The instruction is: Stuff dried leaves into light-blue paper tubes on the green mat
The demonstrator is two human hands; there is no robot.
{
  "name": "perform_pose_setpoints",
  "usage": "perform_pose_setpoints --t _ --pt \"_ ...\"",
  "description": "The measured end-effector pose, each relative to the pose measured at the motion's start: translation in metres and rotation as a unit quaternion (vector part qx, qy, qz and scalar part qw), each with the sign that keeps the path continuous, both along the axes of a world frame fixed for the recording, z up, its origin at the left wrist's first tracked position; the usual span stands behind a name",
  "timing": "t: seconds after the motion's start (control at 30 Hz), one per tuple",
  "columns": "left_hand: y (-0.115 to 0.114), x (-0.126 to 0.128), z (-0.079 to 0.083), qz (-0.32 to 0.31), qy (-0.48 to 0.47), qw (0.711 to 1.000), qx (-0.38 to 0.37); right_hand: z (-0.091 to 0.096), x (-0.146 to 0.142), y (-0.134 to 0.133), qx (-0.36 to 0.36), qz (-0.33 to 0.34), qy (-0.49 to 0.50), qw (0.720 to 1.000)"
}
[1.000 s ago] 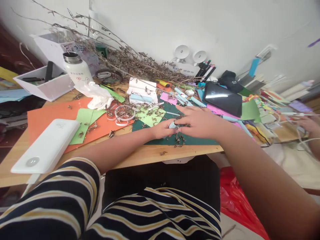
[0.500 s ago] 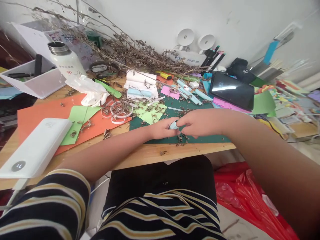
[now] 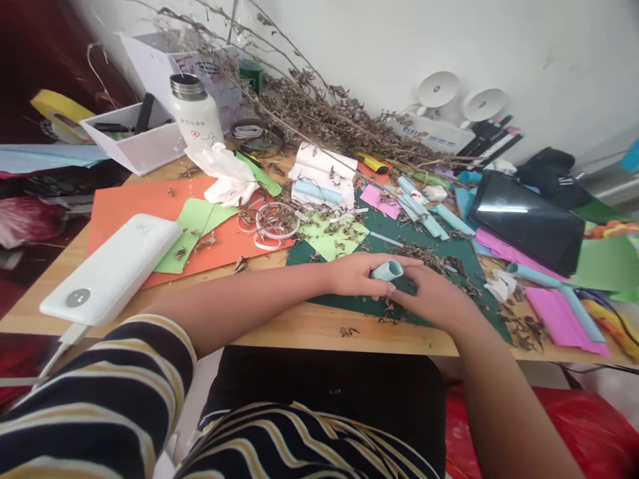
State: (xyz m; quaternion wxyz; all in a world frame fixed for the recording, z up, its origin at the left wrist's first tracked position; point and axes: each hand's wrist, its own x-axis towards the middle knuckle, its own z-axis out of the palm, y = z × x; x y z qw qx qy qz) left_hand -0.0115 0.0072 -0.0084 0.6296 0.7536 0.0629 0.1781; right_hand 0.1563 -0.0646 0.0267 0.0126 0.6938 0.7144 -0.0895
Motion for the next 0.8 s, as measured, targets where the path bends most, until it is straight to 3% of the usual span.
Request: perform_pose_setpoints --t 0.07,0.13,0.37,0.57,0.67,0.73,0.8 --pt "0.001 0.0 -0.001 0.007 -0.015 1.0 0.006 -0.019 -0.004 -0.002 -0.002 -0.014 -0.014 1.0" --pt "0.001 0.0 -0.002 0.008 -0.03 1.0 0.007 -0.024 -0.009 -0.003 -0.002 -0.029 -0.019 0.999" --pt "-0.002 0.001 -0.002 0.03 -0.037 0.999 0.021 -0.021 -0.011 0.0 0.014 -0.031 -0.016 0.999" --pt "-0.002 0.002 0.001 0.004 -0.05 0.997 0.057 -0.023 -0.007 -0.002 0.057 -0.04 0.005 0.998" --pt "-0.002 0.002 0.001 0.011 -0.034 0.996 0.081 -0.009 -0.006 -0.007 0.148 -0.066 0.096 0.982" --pt "-0.003 0.002 0.001 0.018 -0.014 0.996 0.086 0.004 -0.01 -0.012 0.239 -0.072 0.199 0.948" --pt "-0.003 0.003 0.002 0.024 -0.004 0.996 0.089 0.016 -0.017 -0.018 0.283 -0.029 0.266 0.921"
